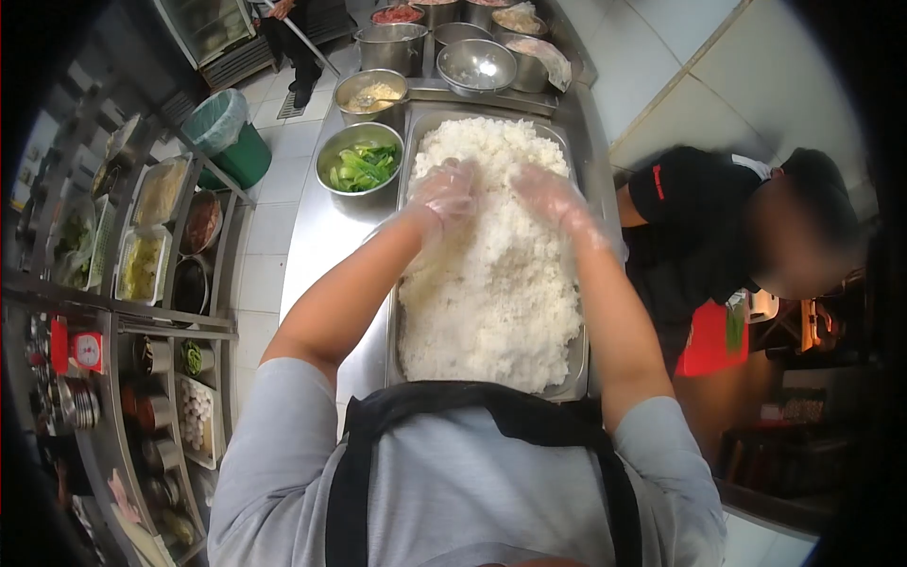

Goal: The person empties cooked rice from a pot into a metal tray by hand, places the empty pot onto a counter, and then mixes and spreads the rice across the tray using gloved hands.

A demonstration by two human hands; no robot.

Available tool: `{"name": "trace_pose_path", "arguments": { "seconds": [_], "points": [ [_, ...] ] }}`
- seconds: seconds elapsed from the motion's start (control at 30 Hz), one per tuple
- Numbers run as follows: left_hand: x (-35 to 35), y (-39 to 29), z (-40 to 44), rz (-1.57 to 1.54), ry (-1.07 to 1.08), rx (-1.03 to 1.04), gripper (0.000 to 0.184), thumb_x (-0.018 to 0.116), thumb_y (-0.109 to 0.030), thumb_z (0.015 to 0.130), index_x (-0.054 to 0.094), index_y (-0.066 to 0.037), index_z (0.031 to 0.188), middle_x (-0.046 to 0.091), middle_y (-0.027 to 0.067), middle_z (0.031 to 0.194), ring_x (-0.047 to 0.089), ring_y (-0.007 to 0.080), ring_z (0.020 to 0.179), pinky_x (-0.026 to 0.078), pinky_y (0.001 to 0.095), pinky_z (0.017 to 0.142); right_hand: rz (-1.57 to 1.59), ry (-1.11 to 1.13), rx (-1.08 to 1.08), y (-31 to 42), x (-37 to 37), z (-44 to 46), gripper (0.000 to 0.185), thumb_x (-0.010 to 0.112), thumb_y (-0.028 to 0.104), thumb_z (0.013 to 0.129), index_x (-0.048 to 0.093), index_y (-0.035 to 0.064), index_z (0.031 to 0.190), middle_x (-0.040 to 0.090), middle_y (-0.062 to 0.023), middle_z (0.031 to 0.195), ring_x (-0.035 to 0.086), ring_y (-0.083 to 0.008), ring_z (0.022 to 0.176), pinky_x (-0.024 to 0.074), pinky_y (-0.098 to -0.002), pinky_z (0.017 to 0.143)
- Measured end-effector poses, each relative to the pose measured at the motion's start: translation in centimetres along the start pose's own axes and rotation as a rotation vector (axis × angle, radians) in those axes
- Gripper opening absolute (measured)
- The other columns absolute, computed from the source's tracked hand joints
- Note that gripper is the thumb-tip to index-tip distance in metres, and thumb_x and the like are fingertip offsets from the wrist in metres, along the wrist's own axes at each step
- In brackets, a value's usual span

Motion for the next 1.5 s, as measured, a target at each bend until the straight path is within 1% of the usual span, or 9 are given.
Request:
{"name": "trace_pose_path", "arguments": {
  "seconds": [0.47, 0.5, 0.57, 0.63, 0.73, 0.83, 1.07, 1.33, 1.5],
  "points": [
    [3.0, -7.2, -15.8, -0.235, -0.049, 0.365, 0.029, 0.056, -0.012, 0.077, 0.059, -0.011, 0.105, 0.06, 0.0152, 0.096, 0.06, 0.0311, 0.082, 0.049, 0.0375, 0.073, 0.168, 0.067, -0.128, 6.9, -3.5, -19.8, 0.031, 0.067, 0.007, 0.069, 0.066, 0.0102, 0.1, 0.053, -0.0173, 0.12, 0.055, -0.034, 0.103, 0.044, -0.0402, 0.09],
    [2.6, -6.8, -15.0, -0.266, -0.013, 0.334, 0.025, 0.056, -0.012, 0.076, 0.061, -0.011, 0.101, 0.061, 0.014, 0.093, 0.06, 0.0302, 0.08, 0.049, 0.0367, 0.071, 0.863, 0.07, 0.147, 6.1, -3.2, -19.5, 0.023, 0.066, 0.007, 0.071, 0.068, 0.0086, 0.094, 0.061, -0.0154, 0.103, 0.06, -0.0297, 0.092, 0.0485, -0.0361, 0.081],
    [0.9, -7.2, -13.1, -0.247, -0.073, 0.333, 0.017, 0.058, -0.013, 0.076, 0.063, -0.009, 0.092, 0.062, 0.0114, 0.086, 0.061, 0.0286, 0.077, 0.05, 0.0355, 0.068, 0.309, -0.193, -0.154, 6.2, -5.7, -17.6, 0.021, 0.064, 0.009, 0.075, 0.067, 0.0089, 0.096, 0.065, -0.0138, 0.089, 0.061, -0.0276, 0.088, 0.0502, -0.0349, 0.076],
    [-2.0, -8.8, -12.0, -0.22, -0.177, 0.348, 0.012, 0.061, -0.016, 0.077, 0.062, -0.007, 0.085, 0.063, 0.0094, 0.083, 0.061, 0.0281, 0.075, 0.049, 0.0353, 0.065, 0.407, -0.356, -0.165, 6.7, -7.8, -15.7, 0.021, 0.061, 0.013, 0.078, 0.066, 0.0086, 0.099, 0.066, -0.0127, 0.091, 0.062, -0.0257, 0.089, 0.05, -0.0348, 0.077],
    [-6.1, -11.0, -11.8, -0.229, 0.021, 0.187, 0.023, 0.066, -0.024, 0.078, 0.064, -0.008, 0.094, 0.064, 0.0106, 0.101, 0.061, 0.0271, 0.087, 0.048, 0.0352, 0.076, 0.033, -0.134, 0.037, 9.4, -11.6, -14.4, 0.024, 0.057, 0.016, 0.081, 0.064, 0.0085, 0.102, 0.064, -0.0145, 0.099, 0.061, -0.0285, 0.094, 0.0471, -0.0364, 0.084],
    [-6.1, -9.0, -12.0, -0.27, 0.022, 0.332, 0.039, 0.069, -0.029, 0.076, 0.062, -0.014, 0.111, 0.056, 0.0121, 0.122, 0.057, 0.028, 0.105, 0.042, 0.0338, 0.095, 0.25, -0.251, -0.223, 6.6, -9.6, -13.2, 0.027, 0.058, 0.02, 0.081, 0.063, 0.0074, 0.104, 0.063, -0.0161, 0.102, 0.059, -0.0305, 0.096, 0.0452, -0.0369, 0.087],
    [1.2, -11.8, -19.9, 0.277, 0.217, 0.826, 0.046, 0.066, -0.038, 0.074, 0.056, -0.03, 0.118, 0.035, 0.0021, 0.141, 0.031, 0.0237, 0.131, 0.034, 0.0486, 0.099, 0.293, -0.142, -0.115, 5.3, -7.8, -13.6, 0.035, 0.056, 0.029, 0.085, 0.058, 0.0078, 0.112, 0.059, -0.0153, 0.113, 0.055, -0.031, 0.105, 0.0426, -0.038, 0.091],
    [4.1, -9.9, -13.9, 0.562, 0.141, 0.694, 0.052, 0.065, -0.043, 0.072, 0.051, -0.034, 0.121, 0.037, -0.0035, 0.139, 0.029, 0.0236, 0.131, 0.033, 0.0531, 0.098, 0.235, -0.13, -0.06, 4.3, -8.9, -18.5, 0.035, 0.055, 0.029, 0.085, 0.059, 0.0053, 0.109, 0.058, -0.0183, 0.111, 0.056, -0.0332, 0.102, 0.0441, -0.0377, 0.087],
    [2.8, -8.7, -7.4, 0.453, 0.067, 0.465, 0.062, 0.071, -0.038, 0.067, 0.05, -0.028, 0.124, 0.039, 0.0099, 0.134, 0.034, 0.0301, 0.126, 0.038, 0.0422, 0.099, 0.19, -0.049, -0.121, 3.7, -8.3, -22.1, 0.028, 0.061, 0.018, 0.078, 0.06, 0.0051, 0.102, 0.059, -0.016, 0.104, 0.056, -0.0331, 0.099, 0.045, -0.0366, 0.086]
  ]
}}
Point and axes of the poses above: each hand's wrist, its own z-axis towards the middle knuckle, its own x-axis out of the palm, y = z × x, the point moved 4 cm from there along z, towards the middle knuckle
